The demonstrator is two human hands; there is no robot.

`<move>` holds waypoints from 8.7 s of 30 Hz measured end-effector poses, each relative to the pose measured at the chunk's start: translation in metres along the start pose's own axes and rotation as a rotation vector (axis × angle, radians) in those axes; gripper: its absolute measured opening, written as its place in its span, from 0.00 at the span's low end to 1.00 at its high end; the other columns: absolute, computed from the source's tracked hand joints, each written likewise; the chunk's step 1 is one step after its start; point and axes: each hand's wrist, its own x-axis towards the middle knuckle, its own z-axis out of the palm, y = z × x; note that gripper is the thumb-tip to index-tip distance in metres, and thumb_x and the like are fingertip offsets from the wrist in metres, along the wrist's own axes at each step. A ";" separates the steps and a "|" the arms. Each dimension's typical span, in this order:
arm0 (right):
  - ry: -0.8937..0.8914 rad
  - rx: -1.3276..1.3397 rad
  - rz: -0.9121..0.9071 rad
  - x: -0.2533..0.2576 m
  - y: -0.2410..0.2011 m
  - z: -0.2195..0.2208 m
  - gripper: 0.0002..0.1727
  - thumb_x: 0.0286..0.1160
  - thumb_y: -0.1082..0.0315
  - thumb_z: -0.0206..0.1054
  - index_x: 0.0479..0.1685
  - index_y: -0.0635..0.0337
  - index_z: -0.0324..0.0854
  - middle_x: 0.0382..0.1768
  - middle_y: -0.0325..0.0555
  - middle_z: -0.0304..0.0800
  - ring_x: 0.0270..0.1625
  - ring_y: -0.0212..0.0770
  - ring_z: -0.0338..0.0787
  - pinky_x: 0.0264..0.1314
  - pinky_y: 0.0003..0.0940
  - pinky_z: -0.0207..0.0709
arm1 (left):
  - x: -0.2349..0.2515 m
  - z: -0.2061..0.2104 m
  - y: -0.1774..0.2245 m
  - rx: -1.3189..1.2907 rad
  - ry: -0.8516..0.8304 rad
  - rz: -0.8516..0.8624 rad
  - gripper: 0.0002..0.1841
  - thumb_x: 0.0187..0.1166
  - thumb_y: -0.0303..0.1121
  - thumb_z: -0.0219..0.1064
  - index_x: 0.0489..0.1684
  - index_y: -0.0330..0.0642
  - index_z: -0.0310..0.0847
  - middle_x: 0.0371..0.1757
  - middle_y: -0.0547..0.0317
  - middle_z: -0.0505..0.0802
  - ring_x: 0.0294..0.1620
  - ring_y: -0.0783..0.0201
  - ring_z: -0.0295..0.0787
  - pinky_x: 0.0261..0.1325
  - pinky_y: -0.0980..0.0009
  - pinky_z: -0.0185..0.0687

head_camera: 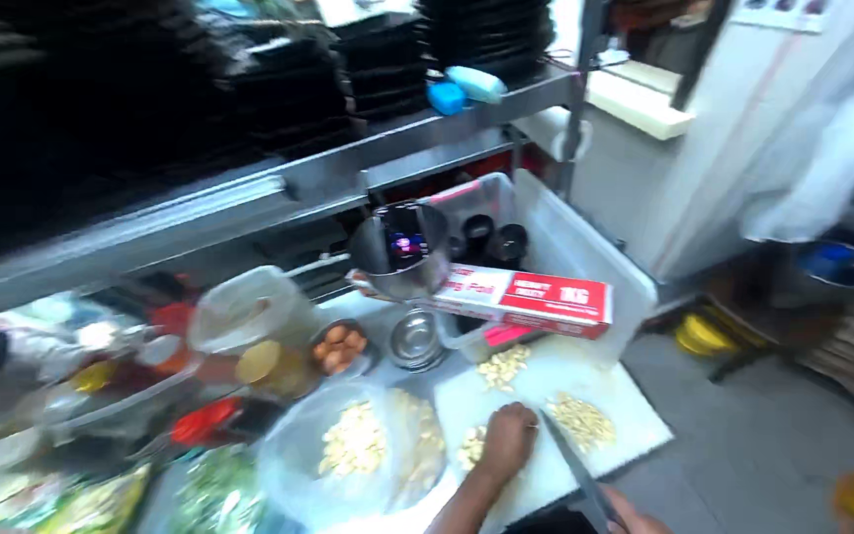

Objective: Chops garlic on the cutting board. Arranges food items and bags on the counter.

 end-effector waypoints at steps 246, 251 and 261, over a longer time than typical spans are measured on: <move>0.066 0.049 0.181 -0.013 -0.058 0.047 0.27 0.89 0.55 0.56 0.87 0.34 0.69 0.56 0.53 0.94 0.57 0.57 0.94 0.59 0.64 0.86 | 0.016 -0.019 -0.065 0.094 0.073 0.248 0.15 0.82 0.34 0.59 0.49 0.60 0.94 0.66 0.74 0.93 0.68 0.71 0.89 0.70 0.64 0.87; 0.053 0.029 0.182 -0.013 -0.059 0.047 0.27 0.89 0.55 0.55 0.87 0.35 0.69 0.55 0.52 0.94 0.57 0.57 0.94 0.59 0.63 0.86 | 0.010 -0.018 -0.066 0.019 0.130 0.139 0.12 0.77 0.46 0.66 0.47 0.57 0.94 0.57 0.68 0.91 0.59 0.70 0.89 0.62 0.66 0.89; 0.075 -0.125 0.193 -0.017 -0.081 0.029 0.28 0.89 0.55 0.53 0.89 0.28 0.66 0.52 0.55 0.92 0.49 0.59 0.94 0.48 0.62 0.88 | 0.012 -0.013 -0.052 0.018 -0.013 0.247 0.10 0.80 0.39 0.64 0.43 0.54 0.94 0.49 0.68 0.93 0.54 0.73 0.90 0.62 0.71 0.88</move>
